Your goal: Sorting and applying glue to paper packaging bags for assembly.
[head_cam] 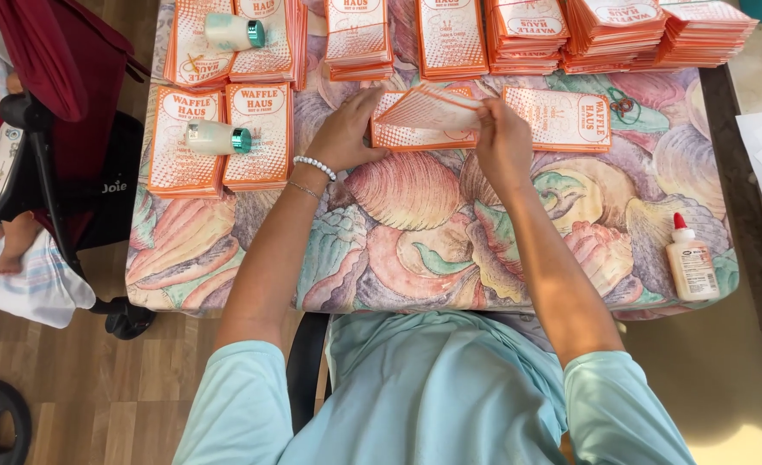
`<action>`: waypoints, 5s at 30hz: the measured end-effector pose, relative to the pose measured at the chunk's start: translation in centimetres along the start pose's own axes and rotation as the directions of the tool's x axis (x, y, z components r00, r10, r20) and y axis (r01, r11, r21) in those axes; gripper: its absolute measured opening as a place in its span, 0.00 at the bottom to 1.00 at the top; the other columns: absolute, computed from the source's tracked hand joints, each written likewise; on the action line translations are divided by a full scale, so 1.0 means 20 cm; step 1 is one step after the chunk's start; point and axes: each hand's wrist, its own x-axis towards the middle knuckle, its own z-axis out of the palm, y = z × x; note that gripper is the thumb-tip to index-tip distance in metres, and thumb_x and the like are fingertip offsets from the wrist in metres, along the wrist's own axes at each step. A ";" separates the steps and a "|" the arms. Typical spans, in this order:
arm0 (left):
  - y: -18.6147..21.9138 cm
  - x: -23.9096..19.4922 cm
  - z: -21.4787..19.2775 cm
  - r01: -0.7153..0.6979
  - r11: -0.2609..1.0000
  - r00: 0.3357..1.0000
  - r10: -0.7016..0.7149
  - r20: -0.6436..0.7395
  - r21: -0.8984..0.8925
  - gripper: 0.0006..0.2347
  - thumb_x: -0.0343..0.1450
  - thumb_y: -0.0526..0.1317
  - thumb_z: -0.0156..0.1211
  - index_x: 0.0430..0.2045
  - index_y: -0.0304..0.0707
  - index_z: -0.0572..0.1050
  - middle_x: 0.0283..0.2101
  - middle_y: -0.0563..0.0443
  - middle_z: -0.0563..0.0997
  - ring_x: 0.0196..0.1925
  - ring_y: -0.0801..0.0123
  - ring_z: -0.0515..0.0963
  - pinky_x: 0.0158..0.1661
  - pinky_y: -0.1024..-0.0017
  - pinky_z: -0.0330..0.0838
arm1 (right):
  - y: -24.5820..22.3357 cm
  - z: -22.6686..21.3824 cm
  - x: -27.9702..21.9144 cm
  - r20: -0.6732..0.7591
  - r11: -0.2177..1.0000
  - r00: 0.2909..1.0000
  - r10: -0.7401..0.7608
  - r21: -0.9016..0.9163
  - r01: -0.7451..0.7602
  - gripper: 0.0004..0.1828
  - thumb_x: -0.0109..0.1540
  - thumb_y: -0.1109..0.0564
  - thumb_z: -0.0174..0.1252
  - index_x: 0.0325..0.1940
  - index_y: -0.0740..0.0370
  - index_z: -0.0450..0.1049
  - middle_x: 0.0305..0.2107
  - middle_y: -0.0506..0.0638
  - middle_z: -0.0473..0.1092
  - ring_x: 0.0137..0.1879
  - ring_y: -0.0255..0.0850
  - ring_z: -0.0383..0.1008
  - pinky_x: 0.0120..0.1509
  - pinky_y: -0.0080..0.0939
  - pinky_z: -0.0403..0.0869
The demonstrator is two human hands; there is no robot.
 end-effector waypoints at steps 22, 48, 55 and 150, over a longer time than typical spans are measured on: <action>0.41 -0.35 0.53 -0.305 0.909 0.835 0.398 -0.381 0.284 0.06 0.73 0.44 0.58 0.37 0.46 0.79 0.45 0.52 0.79 0.53 0.57 0.80 0.53 0.57 0.73 | 0.24 -0.72 -0.96 0.108 0.951 0.984 -0.142 -0.261 0.166 0.08 0.65 0.66 0.60 0.43 0.55 0.81 0.66 0.59 0.69 0.79 0.68 0.57 0.80 0.68 0.56; 0.44 -0.21 0.32 0.468 0.873 0.875 -0.480 -0.063 -0.138 0.14 0.61 0.46 0.74 0.34 0.42 0.80 0.34 0.46 0.83 0.44 0.46 0.84 0.44 0.53 0.77 | -0.15 -0.54 -0.98 0.302 0.921 0.951 -0.069 -0.347 0.177 0.13 0.51 0.54 0.69 0.39 0.51 0.83 0.52 0.50 0.76 0.65 0.51 0.73 0.70 0.56 0.70; 0.74 -0.50 0.24 0.463 0.664 0.750 -0.646 -0.140 -0.587 0.15 0.64 0.36 0.70 0.41 0.34 0.76 0.39 0.32 0.83 0.49 0.37 0.82 0.45 0.50 0.78 | -0.21 -0.71 -0.86 0.047 0.910 0.922 0.384 -0.189 -0.369 0.46 0.57 0.38 0.72 0.67 0.72 0.68 0.53 0.73 0.69 0.61 0.72 0.69 0.66 0.72 0.69; 0.31 -1.50 -0.16 0.423 0.422 0.528 -0.834 -0.160 -0.802 0.22 0.59 0.28 0.71 0.48 0.32 0.75 0.40 0.40 0.82 0.44 0.62 0.80 0.48 0.60 0.75 | -0.42 0.02 -0.81 0.404 0.871 0.892 -0.204 -0.341 0.354 0.25 0.67 0.37 0.59 0.63 0.48 0.78 0.66 0.53 0.68 0.77 0.63 0.57 0.80 0.60 0.55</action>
